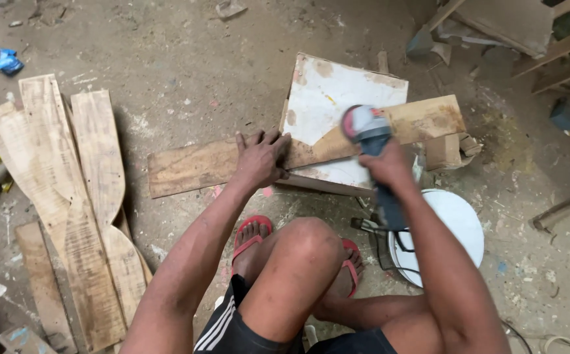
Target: The person uses an angle grinder to sand the edges and surfaces of a long, curved piece of wood. They hold the wood with their left hand and move the grinder along its length, flipping the wood over to work on different sides.
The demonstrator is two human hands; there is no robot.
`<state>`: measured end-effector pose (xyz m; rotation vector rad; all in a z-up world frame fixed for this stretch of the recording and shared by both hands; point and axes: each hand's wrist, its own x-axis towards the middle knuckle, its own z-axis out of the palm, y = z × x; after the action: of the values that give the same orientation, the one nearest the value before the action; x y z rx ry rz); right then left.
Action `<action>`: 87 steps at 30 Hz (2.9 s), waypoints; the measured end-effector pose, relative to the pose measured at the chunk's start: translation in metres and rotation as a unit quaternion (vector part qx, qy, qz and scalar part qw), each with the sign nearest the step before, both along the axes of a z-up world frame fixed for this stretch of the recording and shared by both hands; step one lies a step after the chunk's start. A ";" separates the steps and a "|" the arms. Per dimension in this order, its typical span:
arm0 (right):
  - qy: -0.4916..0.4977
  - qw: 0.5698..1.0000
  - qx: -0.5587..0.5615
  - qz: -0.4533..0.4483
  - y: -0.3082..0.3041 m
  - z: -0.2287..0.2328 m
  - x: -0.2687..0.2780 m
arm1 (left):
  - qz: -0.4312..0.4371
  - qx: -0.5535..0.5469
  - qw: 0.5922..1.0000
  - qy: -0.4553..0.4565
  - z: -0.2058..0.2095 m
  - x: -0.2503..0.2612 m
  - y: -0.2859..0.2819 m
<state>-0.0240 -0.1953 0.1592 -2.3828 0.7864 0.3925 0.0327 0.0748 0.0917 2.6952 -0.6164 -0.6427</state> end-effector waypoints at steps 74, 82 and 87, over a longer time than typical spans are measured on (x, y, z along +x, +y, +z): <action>-0.007 0.998 -0.010 -0.060 -0.020 -0.012 -0.042 | 0.008 0.009 1.000 -0.001 0.014 -0.002 -0.003; 0.038 0.996 0.040 0.063 0.026 -0.009 -0.056 | 0.008 0.015 1.000 0.014 0.008 -0.001 -0.005; 0.004 0.999 -0.006 -0.043 -0.047 -0.035 -0.056 | 0.012 0.011 1.000 0.005 0.002 0.000 -0.004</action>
<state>-0.0798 -0.2422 0.1241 -2.3506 0.8941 0.3643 0.0323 0.0705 0.0939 2.7146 -0.5763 -0.6592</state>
